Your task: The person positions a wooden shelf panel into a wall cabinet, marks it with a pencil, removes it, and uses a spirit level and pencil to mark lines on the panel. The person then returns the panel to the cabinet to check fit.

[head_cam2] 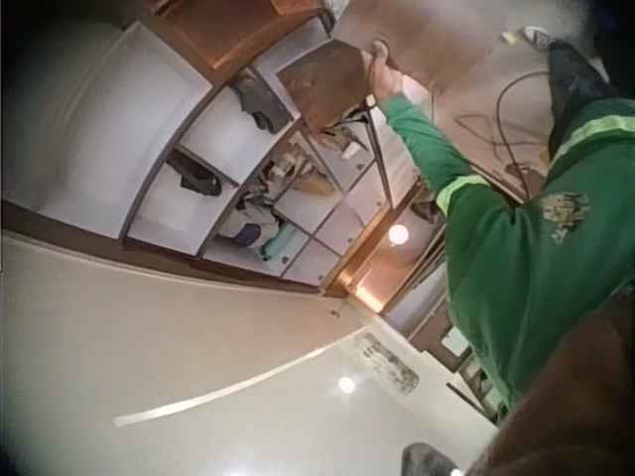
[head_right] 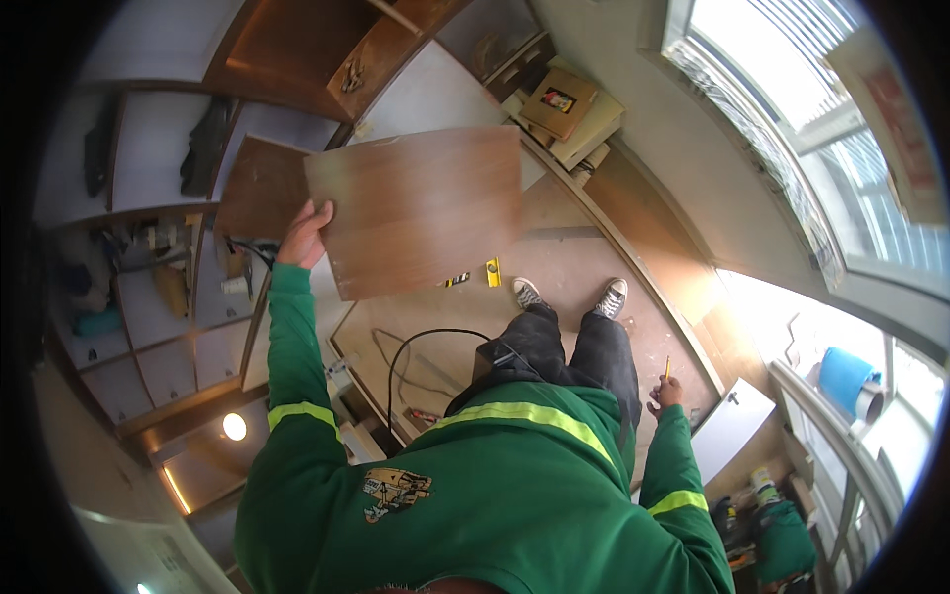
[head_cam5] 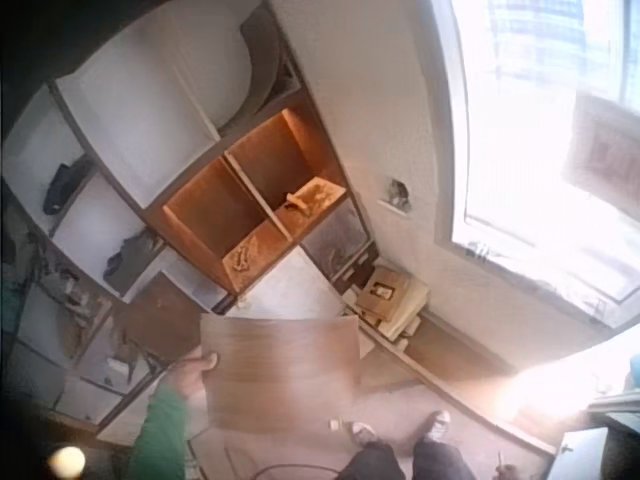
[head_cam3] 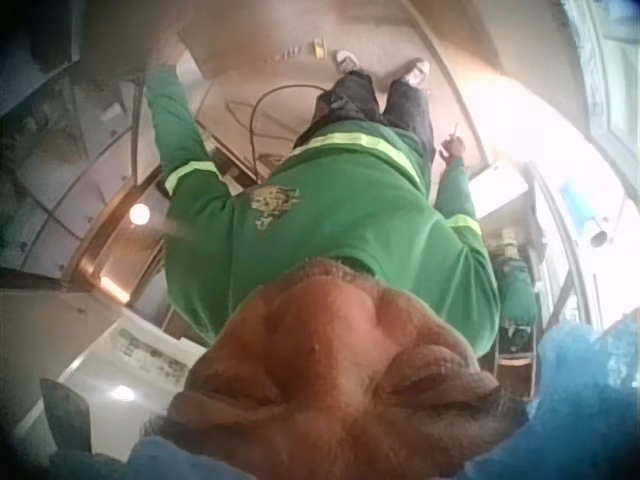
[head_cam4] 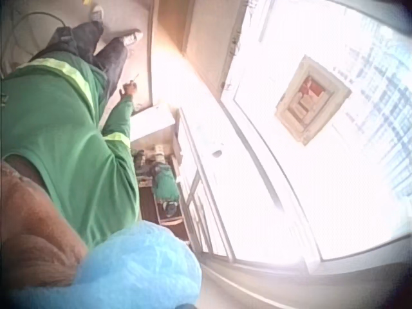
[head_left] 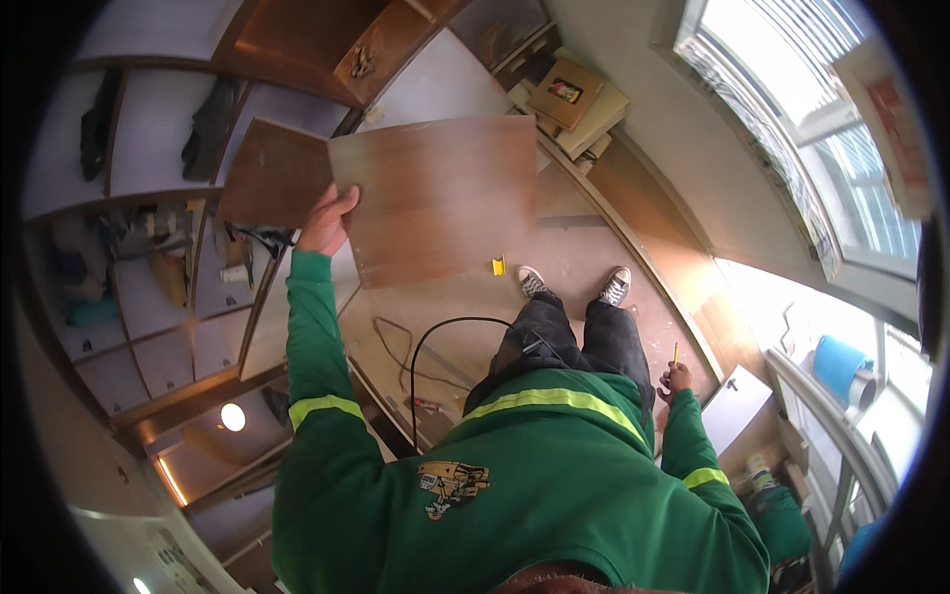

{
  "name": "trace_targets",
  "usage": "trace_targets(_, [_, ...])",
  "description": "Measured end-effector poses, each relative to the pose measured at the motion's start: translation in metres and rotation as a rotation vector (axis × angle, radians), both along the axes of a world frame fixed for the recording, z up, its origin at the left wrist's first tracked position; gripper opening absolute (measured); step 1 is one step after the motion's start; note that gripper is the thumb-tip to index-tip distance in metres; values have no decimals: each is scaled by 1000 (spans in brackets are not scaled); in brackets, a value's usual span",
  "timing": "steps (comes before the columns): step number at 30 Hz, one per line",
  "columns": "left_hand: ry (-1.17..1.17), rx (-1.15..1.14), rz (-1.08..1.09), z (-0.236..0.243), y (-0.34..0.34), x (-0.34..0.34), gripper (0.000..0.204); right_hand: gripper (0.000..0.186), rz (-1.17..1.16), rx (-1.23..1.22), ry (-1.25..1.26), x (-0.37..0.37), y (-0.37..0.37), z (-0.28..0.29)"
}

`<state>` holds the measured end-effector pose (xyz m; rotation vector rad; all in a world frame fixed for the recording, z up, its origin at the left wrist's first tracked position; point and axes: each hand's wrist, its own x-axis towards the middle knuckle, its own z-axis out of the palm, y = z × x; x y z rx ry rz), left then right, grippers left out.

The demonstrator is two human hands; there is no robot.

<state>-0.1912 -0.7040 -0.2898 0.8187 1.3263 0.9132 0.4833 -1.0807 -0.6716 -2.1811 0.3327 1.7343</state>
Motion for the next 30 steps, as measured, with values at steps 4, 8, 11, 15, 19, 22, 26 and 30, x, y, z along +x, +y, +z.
trace_targets(4, [-25, 8, 40, 37, -7, -17, 51, 12, 215, 103, -41, 3, 7, -18])
trace_targets(8, [-3, 150, 40, 76, -16, -35, 51, 11, 15, 229, 77, 2, 55, -35])
trace_targets(11, [-22, 198, 105, 92, -37, -68, 50, 19, -219, 418, 297, -22, 133, 9])
trace_targets(15, [-184, 272, -12, 109, -49, -79, 49, 63, -117, 761, 547, -76, 244, 138])
trace_targets(19, [-248, 321, 16, 113, -65, -92, 45, 67, 20, 1021, 898, -121, 312, 247])
trace_targets(22, [-190, 337, 96, 109, -87, -105, 44, 56, 314, 1148, 731, -147, 338, 283])
trace_targets(26, [6, 361, 162, 135, -93, -73, 50, 29, 349, 1278, 281, -154, 356, 323])
trace_targets(30, [141, 370, 176, 164, -107, -62, 55, 33, 327, 1303, 293, -167, 368, 326])
